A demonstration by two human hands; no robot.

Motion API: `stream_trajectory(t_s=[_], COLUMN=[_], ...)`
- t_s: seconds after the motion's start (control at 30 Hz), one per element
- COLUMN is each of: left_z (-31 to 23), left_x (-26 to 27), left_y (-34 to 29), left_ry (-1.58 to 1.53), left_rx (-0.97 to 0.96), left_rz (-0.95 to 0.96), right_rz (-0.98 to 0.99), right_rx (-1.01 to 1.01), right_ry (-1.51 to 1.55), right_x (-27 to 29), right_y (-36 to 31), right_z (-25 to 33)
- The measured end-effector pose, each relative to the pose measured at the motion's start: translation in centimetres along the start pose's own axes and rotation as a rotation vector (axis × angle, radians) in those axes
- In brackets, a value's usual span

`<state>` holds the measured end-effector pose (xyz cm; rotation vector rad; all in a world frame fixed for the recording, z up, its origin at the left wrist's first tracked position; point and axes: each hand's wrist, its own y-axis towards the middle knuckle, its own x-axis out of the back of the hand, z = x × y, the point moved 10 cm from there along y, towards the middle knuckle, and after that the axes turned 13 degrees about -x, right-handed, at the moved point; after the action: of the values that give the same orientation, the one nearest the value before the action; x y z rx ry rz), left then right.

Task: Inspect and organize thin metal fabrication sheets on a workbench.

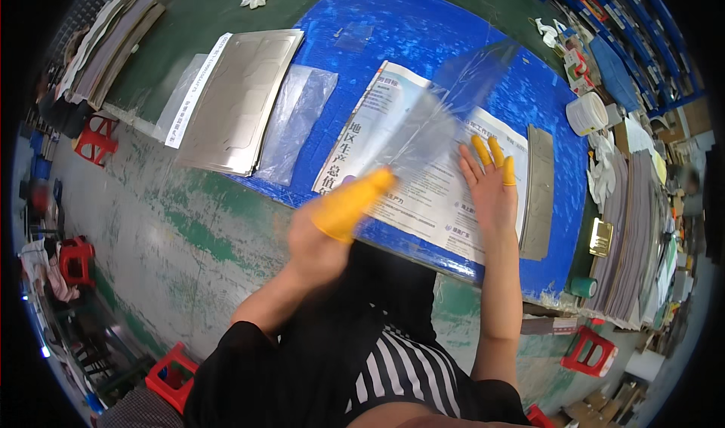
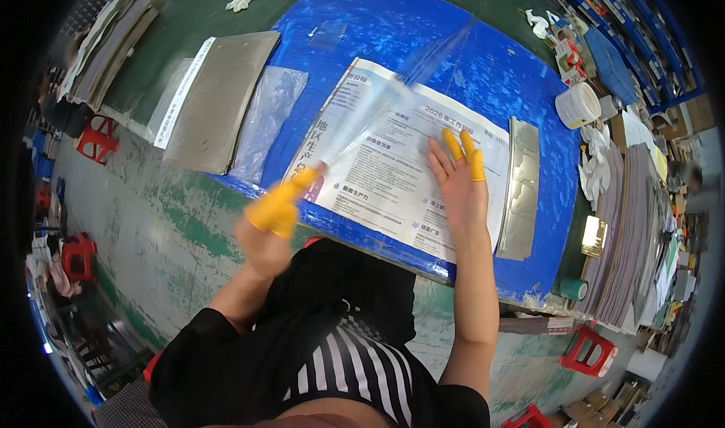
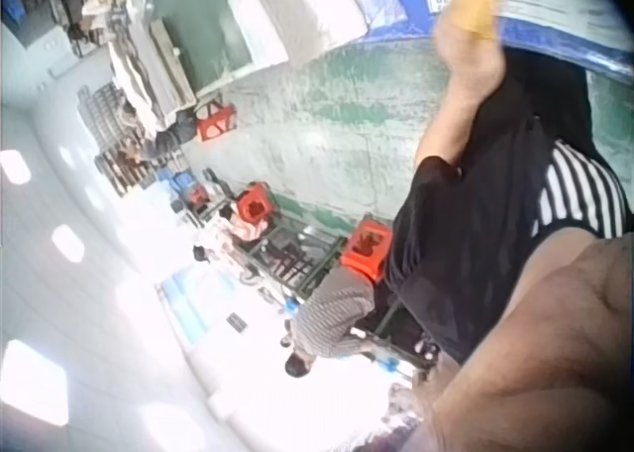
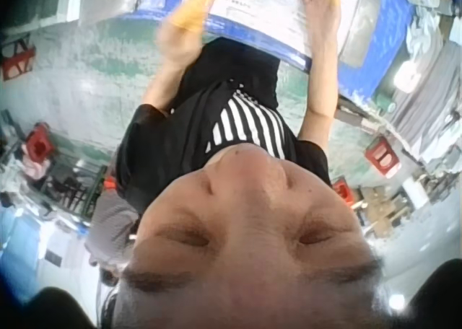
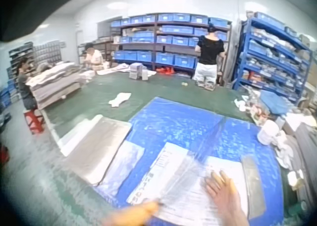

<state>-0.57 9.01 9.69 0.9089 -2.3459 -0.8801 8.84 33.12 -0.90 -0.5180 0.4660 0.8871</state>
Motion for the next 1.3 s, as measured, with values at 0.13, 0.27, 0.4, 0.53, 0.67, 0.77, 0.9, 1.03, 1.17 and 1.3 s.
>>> stream_trajectory(t_s=[0.13,0.27,0.4,0.53,0.67,0.77,0.9,1.03,1.17,1.3], left_z=[-2.7,0.9,1.0,3.5,6.9,8.3,11.0,12.0,12.3,8.3], left_x=[-7.7,-12.2,-11.1,-1.4,11.0,16.0,17.1,17.6,18.7,20.4], left_y=[-0.5,-5.0,-5.1,-2.5,-2.2,-3.2,-4.9,-5.3,-5.1,-2.3], left_ry=[0.213,0.288,0.127,0.378,0.695,0.902,1.044,1.051,0.688,0.770], left_rx=[-0.332,-0.193,-0.129,-0.040,0.199,0.226,0.341,0.408,0.521,0.217], left_rz=[0.476,0.708,0.729,0.449,0.199,0.218,0.343,0.388,0.302,-0.063], right_rz=[0.031,0.131,-0.043,-0.175,-0.336,-0.419,-0.362,-0.345,-0.335,-0.348], right_rx=[-0.068,-0.104,-0.011,0.030,0.189,0.247,0.226,0.223,0.234,0.216], right_ry=[0.071,0.120,-0.030,-0.234,-0.458,-0.579,-0.695,-0.697,-0.710,-0.656], right_x=[-0.2,0.2,1.2,1.3,2.7,1.7,1.1,1.8,2.0,2.0], right_y=[0.1,0.2,-0.2,-0.4,-1.1,-1.6,-1.4,-1.1,-1.0,-1.1], right_z=[-0.3,-1.2,-0.6,-0.1,0.9,1.8,1.6,1.4,1.4,1.4])
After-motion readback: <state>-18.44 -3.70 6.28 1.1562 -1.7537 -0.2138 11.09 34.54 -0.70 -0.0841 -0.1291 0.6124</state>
